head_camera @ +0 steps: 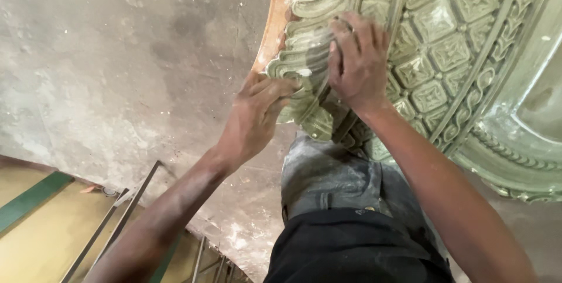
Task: The person sands the intricate carvings of a large wooden furniture piece using a small piece of sandpaper.
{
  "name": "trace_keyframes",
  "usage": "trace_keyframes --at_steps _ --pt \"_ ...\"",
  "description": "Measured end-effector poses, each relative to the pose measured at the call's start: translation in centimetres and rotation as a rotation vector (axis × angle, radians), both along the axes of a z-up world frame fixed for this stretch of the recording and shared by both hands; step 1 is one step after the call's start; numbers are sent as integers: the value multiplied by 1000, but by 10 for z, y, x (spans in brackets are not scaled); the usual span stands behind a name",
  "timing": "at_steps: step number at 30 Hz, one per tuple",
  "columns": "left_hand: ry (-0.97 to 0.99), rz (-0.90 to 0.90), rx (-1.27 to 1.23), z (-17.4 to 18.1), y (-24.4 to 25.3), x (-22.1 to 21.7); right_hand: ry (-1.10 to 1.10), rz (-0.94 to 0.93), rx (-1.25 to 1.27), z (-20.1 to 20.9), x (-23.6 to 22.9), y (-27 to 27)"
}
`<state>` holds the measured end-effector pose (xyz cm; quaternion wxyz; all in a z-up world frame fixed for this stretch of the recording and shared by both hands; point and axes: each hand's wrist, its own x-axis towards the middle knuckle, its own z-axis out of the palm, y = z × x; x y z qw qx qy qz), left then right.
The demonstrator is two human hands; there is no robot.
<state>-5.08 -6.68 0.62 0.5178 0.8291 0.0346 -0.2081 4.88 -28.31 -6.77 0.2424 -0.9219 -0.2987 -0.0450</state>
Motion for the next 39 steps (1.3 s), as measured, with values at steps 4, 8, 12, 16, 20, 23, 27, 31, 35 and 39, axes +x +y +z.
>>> trace_keyframes --at_steps 4,8,12,16,20,23,27,31,35,39 --pt "-412 -231 327 -7 -14 11 -1 -161 222 -1 1 -8" --pt "-644 -488 641 -6 -11 21 8 -181 217 3 -2 -9" --pt "-437 -657 545 -8 0 35 17 -216 325 -9 0 -13" --pt "-448 -425 301 -29 -16 32 76 -397 492 -17 0 -18" --pt "-470 -305 244 -30 -24 18 123 -364 545 -11 1 -19" --pt "-542 -402 340 -28 -5 16 191 -367 562 -9 -2 -19" --pt "-562 -469 376 -24 -10 27 139 -339 532 -7 4 -16" --pt "-487 -421 328 -38 -23 34 119 -349 522 -15 2 -19" --pt "-511 -317 335 -27 -6 21 117 -313 528 -15 5 -19" --pt "-383 -253 370 -16 -38 31 67 -373 361 -5 0 -13"
